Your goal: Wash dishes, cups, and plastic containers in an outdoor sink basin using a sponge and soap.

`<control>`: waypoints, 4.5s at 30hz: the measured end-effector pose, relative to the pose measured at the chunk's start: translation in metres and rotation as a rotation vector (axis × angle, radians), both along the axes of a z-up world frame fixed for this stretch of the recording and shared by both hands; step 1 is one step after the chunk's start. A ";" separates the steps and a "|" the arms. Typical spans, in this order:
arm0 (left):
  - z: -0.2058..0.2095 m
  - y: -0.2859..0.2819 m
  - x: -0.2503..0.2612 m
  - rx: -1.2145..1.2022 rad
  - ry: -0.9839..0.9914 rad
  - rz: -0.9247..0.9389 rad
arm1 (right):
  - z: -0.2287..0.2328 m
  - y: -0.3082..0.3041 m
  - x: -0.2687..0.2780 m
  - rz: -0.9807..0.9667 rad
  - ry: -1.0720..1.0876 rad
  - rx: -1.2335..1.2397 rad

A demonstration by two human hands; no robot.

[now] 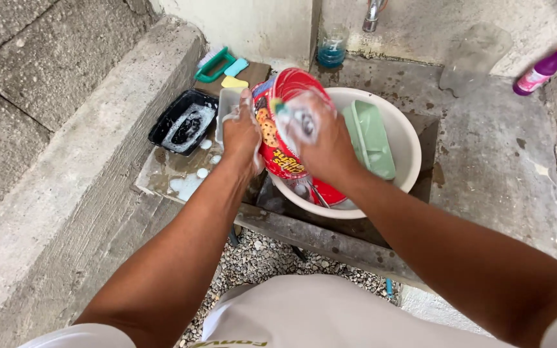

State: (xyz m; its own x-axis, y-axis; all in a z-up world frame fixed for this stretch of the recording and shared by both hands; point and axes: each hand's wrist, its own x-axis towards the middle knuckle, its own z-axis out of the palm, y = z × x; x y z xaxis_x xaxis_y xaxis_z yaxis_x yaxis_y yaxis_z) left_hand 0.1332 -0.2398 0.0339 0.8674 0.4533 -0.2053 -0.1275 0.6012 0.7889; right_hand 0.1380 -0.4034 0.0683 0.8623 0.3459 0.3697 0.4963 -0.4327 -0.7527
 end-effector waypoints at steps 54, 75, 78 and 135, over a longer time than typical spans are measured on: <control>0.017 0.045 0.016 0.518 0.122 -0.356 | -0.035 0.025 0.114 -0.314 0.279 0.245; -0.006 0.041 0.013 1.960 -0.579 -0.009 | -0.020 -0.052 0.072 -0.585 0.032 -0.275; -0.008 0.048 0.018 1.660 -0.168 -0.005 | -0.015 -0.041 0.061 -0.571 -0.057 -0.205; 0.016 0.069 -0.034 1.101 0.281 -0.456 | -0.080 0.064 0.075 0.456 -0.247 -0.672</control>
